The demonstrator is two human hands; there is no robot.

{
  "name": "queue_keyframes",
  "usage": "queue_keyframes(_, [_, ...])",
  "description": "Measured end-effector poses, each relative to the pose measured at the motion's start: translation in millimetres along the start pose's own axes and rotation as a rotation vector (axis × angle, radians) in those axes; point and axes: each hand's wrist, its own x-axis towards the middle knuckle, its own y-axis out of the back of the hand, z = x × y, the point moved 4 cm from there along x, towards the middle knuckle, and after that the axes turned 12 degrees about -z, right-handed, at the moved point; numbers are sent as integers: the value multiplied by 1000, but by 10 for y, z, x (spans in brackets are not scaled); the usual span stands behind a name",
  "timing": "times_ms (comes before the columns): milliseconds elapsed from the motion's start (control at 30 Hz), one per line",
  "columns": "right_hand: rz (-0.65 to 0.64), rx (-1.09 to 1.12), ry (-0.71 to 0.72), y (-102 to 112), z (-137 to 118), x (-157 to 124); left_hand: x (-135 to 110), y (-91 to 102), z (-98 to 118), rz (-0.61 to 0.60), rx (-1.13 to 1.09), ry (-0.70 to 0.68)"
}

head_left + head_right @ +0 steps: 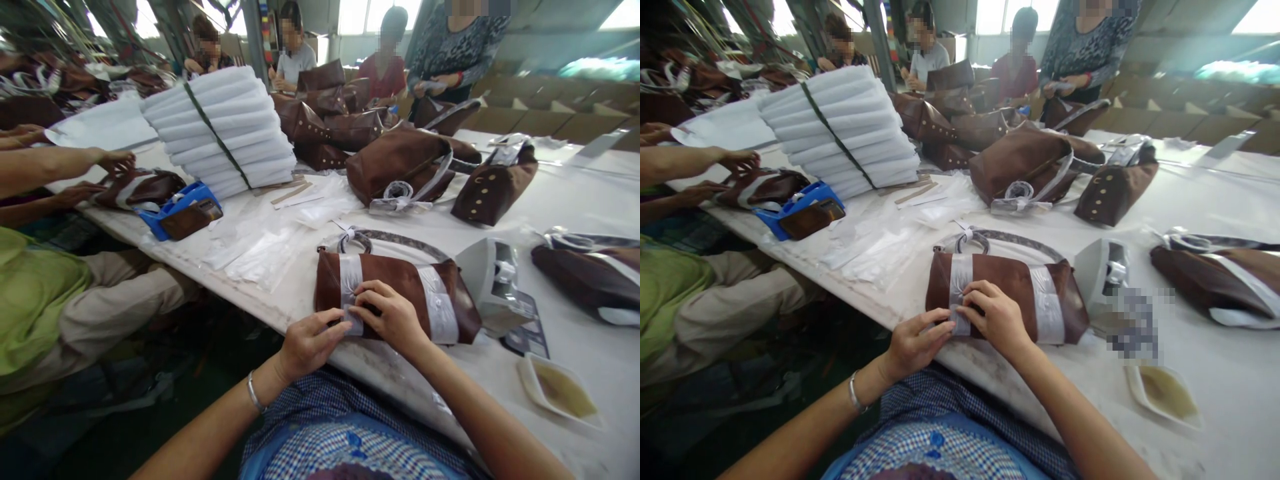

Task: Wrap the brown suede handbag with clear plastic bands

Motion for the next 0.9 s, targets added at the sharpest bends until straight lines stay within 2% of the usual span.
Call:
queue_keyframes(233, [34,59,-85,-38,10,14,36,9,100,-123,148,-94])
queue_keyframes(400, [85,53,-131,-64,16,-24,64,22,203,-199,173,11])
queue_keyframes(533, [144,53,-191,-87,69,-34,110,47,281,-168,121,121])
queue_keyframes(700, [166,70,-122,-87,27,-39,190,36,286,-102,116,246])
queue_keyframes(800, [204,102,-87,90,0,-254,210,10,245,-75,150,300])
queue_keyframes(900, [350,12,-149,496,91,-706,202,-1,208,-35,185,289])
